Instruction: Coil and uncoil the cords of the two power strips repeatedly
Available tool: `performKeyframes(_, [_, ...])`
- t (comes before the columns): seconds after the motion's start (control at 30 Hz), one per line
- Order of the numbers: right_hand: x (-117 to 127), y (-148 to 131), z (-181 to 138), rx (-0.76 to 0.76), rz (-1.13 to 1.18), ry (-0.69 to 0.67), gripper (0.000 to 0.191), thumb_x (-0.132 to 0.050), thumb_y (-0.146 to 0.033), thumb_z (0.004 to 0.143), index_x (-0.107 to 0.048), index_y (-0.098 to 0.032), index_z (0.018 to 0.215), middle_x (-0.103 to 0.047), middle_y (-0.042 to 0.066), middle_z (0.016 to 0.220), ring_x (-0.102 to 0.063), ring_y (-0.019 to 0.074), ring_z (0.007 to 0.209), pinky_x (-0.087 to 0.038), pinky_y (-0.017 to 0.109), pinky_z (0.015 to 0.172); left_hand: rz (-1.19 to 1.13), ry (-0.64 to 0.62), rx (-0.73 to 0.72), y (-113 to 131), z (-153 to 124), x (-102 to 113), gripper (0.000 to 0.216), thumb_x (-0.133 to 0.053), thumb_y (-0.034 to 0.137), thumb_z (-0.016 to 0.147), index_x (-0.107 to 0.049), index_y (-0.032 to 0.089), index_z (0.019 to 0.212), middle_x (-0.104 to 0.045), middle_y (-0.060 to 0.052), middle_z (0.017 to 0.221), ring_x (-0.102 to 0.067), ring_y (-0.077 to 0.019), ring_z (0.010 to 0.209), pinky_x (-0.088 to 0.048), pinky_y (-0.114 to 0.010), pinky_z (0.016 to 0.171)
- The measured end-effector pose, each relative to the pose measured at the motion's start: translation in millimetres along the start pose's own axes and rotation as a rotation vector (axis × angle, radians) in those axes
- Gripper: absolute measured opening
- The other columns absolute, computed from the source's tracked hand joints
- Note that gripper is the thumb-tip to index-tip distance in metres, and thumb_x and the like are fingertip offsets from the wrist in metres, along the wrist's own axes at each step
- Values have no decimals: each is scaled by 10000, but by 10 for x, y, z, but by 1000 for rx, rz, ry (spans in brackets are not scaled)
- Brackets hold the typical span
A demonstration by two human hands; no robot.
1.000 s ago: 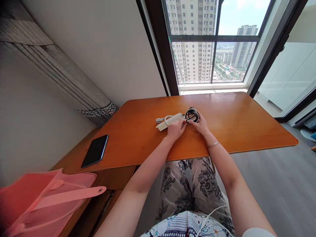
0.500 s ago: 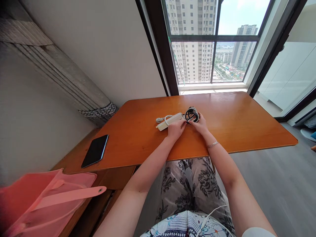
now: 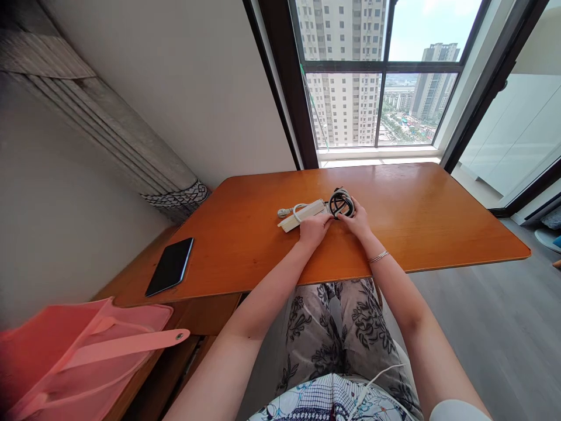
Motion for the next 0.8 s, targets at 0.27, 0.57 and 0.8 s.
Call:
performKeyframes(0.27, [49, -57, -19, -64, -16, 8, 925, -805, -379, 661, -438, -222, 1496, -661, 88, 1300, -672, 235, 1036, -537, 422, 988, 43, -13, -12, 55, 6, 6, 281, -488, 312, 976, -754, 242, 1029, -760, -96, 1005, -704, -243, 882, -476, -324, 738])
performKeyframes(0.57, [47, 51, 44, -67, 1, -11, 967, -798, -423, 658, -410, -224, 1521, -720, 45, 1065, -682, 207, 890, -595, 417, 896, 72, -30, 5, 71, 71, -2, 262, -504, 297, 969, -749, 208, 989, -758, -126, 968, -707, -263, 884, -473, -334, 724])
performKeyframes(0.8, [37, 0, 55, -7, -11, -2, 953, -788, -418, 676, -398, -227, 1524, -716, 60, 1131, -677, 237, 1000, -574, 452, 944, 87, -23, -89, 134, 90, -61, 270, -474, 167, 948, -742, 184, 918, -741, -134, 917, -664, -257, 942, -467, -344, 734])
Point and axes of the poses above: each hand's wrist, its own z-axis towards the middle knuckle, its own x-axis out of the back of the hand, y = z × x, the point moved 5 cm from there along z, towards the middle knuckle
